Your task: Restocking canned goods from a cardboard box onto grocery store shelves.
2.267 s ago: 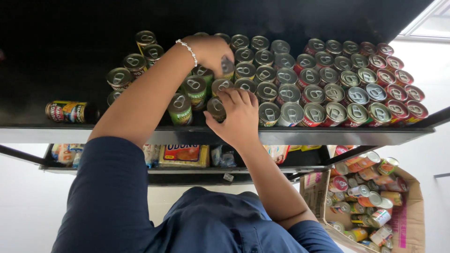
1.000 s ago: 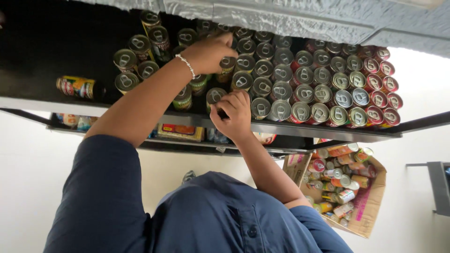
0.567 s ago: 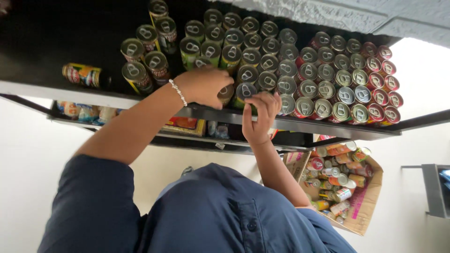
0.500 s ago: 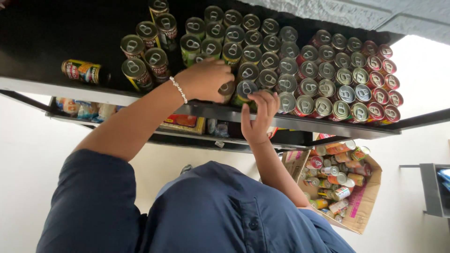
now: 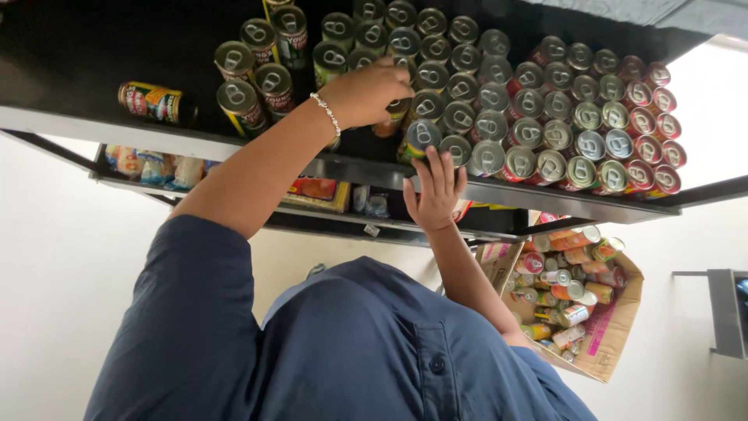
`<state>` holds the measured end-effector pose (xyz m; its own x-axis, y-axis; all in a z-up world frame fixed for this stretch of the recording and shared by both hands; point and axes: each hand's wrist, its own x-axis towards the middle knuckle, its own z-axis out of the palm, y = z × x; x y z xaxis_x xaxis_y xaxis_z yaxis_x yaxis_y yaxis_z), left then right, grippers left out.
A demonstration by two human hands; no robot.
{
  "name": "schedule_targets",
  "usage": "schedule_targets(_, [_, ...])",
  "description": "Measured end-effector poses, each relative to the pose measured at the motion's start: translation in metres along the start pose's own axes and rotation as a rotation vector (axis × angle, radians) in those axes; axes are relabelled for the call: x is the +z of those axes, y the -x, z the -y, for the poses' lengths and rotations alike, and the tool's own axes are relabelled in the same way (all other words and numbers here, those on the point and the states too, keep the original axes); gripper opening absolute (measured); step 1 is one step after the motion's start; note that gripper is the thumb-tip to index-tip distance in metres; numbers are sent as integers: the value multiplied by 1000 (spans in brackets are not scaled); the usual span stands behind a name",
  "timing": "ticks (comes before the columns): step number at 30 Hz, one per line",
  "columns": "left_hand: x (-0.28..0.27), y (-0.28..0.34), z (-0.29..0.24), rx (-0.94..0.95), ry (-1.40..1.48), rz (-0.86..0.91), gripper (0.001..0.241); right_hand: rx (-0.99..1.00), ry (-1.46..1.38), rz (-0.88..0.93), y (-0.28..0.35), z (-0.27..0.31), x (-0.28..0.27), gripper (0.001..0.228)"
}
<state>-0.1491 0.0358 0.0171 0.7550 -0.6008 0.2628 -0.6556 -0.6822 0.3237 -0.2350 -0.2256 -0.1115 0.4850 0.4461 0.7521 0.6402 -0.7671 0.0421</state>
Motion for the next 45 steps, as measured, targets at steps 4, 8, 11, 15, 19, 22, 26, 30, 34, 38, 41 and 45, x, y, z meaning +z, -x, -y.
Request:
schedule_targets(4, [-18, 25, -12, 46, -100, -102, 59, 54, -14, 54, 1, 3, -1, 36])
schedule_targets(8, [-50, 90, -41, -29, -67, -497, 49, 117, -68, 102, 4, 6, -2, 37])
schedule_targets(11, [-51, 126, -62, -567, 154, -409, 51, 133, -83, 119, 1, 9, -8, 36])
schedule_targets(15, [-21, 135, -57, -637, 16, -470, 68, 138, -108, 138, -1, 11, -10, 37])
schedule_targets(19, [-7, 125, -50, -807, 39, -401, 67, 123, -81, 108, 0, 11, -6, 36])
schedule_targets(22, [-2, 121, -50, -820, 84, -412, 63, 124, -69, 103, 1, 10, -5, 37])
schedule_targets(26, [15, 117, -45, -630, 54, -537, 64, 135, -77, 97, 0, 10, -5, 37])
schedule_targets(30, [1, 115, -48, -662, 191, -473, 65, 141, -63, 108, 0, 13, -8, 37])
schedule_targets(34, [-8, 116, -21, -640, 429, -393, 60, 157, -87, 116, -12, 23, -22, 39])
schedule_targets(38, [-4, 93, 35, -459, 13, -355, 54, 200, -254, -15, -48, 50, -44, 48])
schedule_targets(41, [28, 50, 88, -400, -542, -237, 78, 43, -423, 182, -111, 79, -48, 62])
schedule_targets(45, [71, 14, 135, -371, -528, -183, 95, 53, -406, 263, -143, 99, -10, 76])
